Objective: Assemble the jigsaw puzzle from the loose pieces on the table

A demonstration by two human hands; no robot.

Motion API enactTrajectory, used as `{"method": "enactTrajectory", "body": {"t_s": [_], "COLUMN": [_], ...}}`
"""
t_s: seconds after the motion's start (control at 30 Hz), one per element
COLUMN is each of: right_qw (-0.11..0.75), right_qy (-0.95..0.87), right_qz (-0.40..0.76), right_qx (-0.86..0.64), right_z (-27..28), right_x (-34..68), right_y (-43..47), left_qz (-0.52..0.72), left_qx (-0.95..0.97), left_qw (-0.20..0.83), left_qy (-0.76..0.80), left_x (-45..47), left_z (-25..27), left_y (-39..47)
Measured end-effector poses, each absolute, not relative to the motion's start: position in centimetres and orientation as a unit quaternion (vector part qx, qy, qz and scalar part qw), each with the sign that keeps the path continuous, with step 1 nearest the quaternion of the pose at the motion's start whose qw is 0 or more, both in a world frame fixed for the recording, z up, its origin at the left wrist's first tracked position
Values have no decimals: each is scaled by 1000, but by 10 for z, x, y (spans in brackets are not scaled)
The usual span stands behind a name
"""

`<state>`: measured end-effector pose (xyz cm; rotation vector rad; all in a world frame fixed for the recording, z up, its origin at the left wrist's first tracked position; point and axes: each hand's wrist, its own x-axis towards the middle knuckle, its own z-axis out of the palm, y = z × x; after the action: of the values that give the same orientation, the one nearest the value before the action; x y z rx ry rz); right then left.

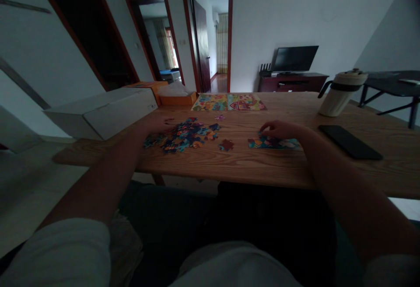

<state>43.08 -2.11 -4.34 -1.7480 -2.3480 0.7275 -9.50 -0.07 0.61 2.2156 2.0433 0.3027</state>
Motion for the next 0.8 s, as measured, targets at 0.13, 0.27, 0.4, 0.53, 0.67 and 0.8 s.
{"method": "enactTrajectory", "body": {"t_s": [0.13,0.27,0.4,0.53,0.67,0.8], "right_qw": [76,79,78,76,77,79], "right_qy": [-779,-780,-776,-778,-773,-779], "right_qz": [244,254,260,252,255,245], "right_qx": [-573,-566,-569,-571,-576,-572], "right_z": [-43,-43,-43,-42,-41,-40], "right_x": [431,429,429,428,427,427], "right_y": [-21,-22,-22,-23,-24,-26], "left_qz": [56,38,63,121,113,6], "left_qx": [758,756,749,734,708,698], "left_qw": [124,140,134,95,34,47], "left_qy": [638,639,646,661,696,715], "left_x": [-75,-67,-71,-79,-89,-94], "left_z": [3,0,1,8,15,16], "left_y": [0,1,5,8,6,4]}}
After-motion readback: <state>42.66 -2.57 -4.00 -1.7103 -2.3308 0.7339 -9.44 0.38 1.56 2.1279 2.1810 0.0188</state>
